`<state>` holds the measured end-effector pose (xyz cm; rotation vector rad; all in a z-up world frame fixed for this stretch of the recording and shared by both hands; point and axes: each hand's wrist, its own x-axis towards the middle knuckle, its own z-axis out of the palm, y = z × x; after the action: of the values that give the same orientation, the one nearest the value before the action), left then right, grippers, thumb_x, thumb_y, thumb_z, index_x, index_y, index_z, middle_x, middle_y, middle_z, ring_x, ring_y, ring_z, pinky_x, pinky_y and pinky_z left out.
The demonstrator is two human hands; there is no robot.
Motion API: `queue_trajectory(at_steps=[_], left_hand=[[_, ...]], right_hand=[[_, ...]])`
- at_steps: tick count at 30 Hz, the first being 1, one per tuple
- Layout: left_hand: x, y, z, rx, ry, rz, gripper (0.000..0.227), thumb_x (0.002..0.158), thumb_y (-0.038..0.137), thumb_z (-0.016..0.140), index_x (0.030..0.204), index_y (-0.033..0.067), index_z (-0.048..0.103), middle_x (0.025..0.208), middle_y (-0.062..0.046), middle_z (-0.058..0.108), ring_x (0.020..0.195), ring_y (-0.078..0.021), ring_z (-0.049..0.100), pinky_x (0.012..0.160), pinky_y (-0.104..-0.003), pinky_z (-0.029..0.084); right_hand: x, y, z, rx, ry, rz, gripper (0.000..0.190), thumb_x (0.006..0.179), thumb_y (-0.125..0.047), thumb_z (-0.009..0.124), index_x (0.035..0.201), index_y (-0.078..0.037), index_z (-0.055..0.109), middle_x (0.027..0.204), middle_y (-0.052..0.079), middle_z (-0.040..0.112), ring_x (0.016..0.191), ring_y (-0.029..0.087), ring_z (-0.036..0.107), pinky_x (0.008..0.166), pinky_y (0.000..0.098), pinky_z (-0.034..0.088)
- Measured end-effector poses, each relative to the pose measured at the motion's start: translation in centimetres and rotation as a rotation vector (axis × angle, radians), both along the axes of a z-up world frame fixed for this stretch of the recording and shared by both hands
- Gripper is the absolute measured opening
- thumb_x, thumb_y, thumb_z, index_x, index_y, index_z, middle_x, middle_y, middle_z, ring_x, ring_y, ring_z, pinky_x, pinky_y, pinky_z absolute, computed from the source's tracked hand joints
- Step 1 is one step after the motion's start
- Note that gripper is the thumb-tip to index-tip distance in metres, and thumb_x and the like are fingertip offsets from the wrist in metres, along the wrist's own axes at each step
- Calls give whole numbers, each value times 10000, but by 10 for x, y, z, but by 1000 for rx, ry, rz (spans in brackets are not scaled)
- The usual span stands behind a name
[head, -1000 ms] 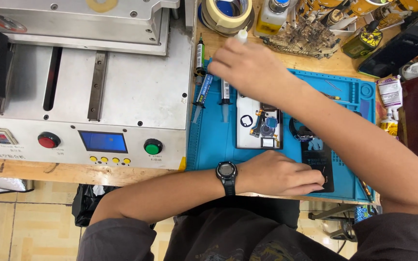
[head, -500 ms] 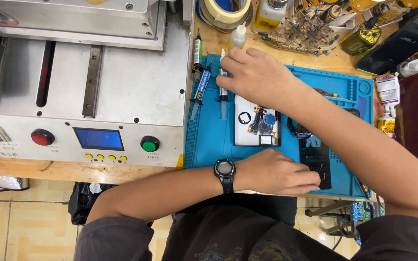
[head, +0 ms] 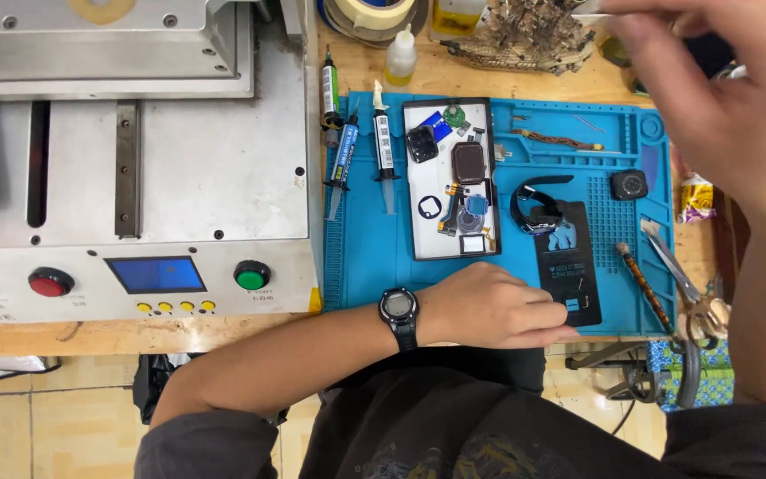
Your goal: The person uses tweezers to manipulate a small component on a black card, then uses a pencil-like tool to apply a substance. They then handle a small wire and apply a green liquid from a syringe onto the component.
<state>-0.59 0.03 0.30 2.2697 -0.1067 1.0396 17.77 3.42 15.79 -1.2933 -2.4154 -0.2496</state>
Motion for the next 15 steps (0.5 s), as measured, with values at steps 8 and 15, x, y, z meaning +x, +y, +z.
queue_trajectory(at_steps=[8, 15], left_hand=[[1, -3, 2, 62, -8, 4, 251, 961, 250, 495, 755, 107, 484, 580, -35, 422, 461, -203, 425, 370, -319, 310], [0, -2, -4, 48, -22, 59, 233, 954, 275, 485, 787, 113, 499, 607, -33, 454, 475, -227, 446, 365, -342, 280]], right_hand=[[-81, 65, -60, -106, -455, 109, 478, 652, 95, 663, 1078, -73, 526, 980, 127, 481, 800, 301, 564, 431, 385, 497], [-97, 132, -108, 107, -522, 100, 412, 705, 23, 709, 1085, -104, 615, 948, 82, 554, 888, 218, 577, 523, 302, 588]])
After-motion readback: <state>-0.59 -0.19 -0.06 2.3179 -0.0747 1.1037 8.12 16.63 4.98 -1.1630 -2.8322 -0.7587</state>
